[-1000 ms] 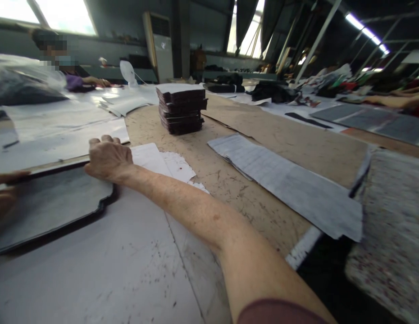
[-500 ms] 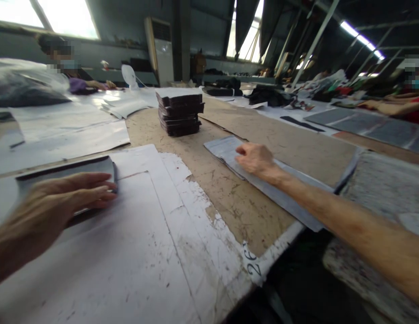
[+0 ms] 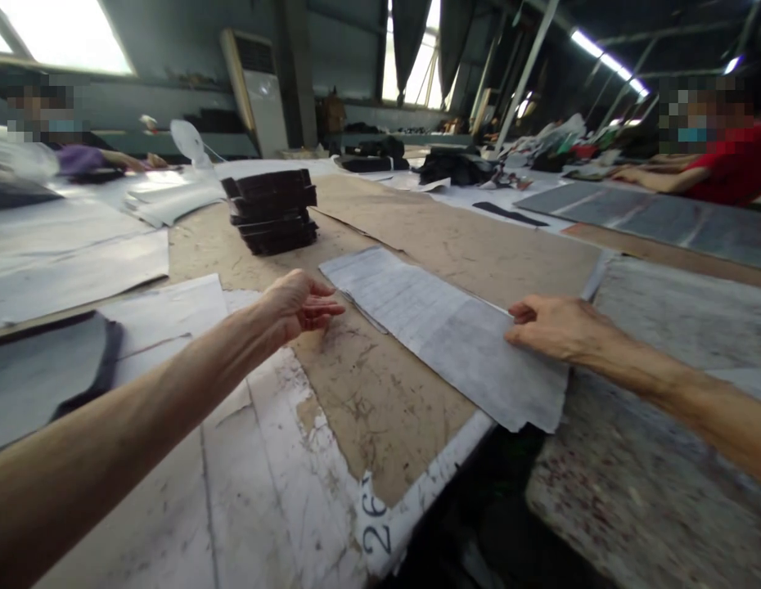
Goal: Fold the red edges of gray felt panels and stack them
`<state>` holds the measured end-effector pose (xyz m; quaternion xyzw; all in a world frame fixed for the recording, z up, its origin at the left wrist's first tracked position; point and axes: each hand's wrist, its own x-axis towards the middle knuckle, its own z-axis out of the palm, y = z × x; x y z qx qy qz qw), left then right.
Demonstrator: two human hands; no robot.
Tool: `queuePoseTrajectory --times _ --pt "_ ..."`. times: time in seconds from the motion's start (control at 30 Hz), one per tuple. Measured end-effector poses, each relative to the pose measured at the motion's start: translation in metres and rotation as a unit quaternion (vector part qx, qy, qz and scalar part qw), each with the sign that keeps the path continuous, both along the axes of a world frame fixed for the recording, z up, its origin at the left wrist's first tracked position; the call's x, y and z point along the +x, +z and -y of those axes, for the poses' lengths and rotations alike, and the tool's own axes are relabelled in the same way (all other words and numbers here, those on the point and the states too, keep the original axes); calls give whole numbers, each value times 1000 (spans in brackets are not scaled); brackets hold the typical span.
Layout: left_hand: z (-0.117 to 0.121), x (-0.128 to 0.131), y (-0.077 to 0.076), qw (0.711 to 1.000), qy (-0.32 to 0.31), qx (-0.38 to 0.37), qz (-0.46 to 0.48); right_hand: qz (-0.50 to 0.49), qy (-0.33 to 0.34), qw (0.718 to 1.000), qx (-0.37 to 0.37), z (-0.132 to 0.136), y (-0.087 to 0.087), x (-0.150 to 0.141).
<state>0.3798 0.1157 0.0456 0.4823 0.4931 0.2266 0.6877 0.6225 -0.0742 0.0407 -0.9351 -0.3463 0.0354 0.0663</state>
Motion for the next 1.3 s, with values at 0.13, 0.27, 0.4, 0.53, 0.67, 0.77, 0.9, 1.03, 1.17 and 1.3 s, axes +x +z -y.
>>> queuePoseTrajectory --times 0.13,0.27,0.4,0.53,0.67,0.77,0.9,1.03,1.17,1.3 --pt "7 23 2 1000 -2 -16 -9 -19 4 1000 21 0 -6 -2" --pt "11 39 -3 1000 11 -3 -5 -31 8 999 29 0 -7 3" --pt "12 45 -9 998 40 38 -1 -27 16 999 34 1 -9 4" --pt "12 36 -15 996 58 66 -4 -25 27 999 38 0 -10 -6" --pt "13 19 -15 995 70 76 6 -42 52 997 36 -3 -5 -23" --pt "12 4 -10 993 80 80 17 -56 86 994 37 -5 -2 -39" --pt "8 -24 3 990 101 92 32 -47 145 987 53 -12 -5 -66" --pt "0 -60 14 983 140 110 33 -29 202 976 74 -22 -8 -104" --pt "-10 -95 11 981 166 103 9 -24 262 960 93 -28 -8 -144" --pt "-16 -116 0 980 183 68 -20 3 321 936 142 -28 -11 -172"
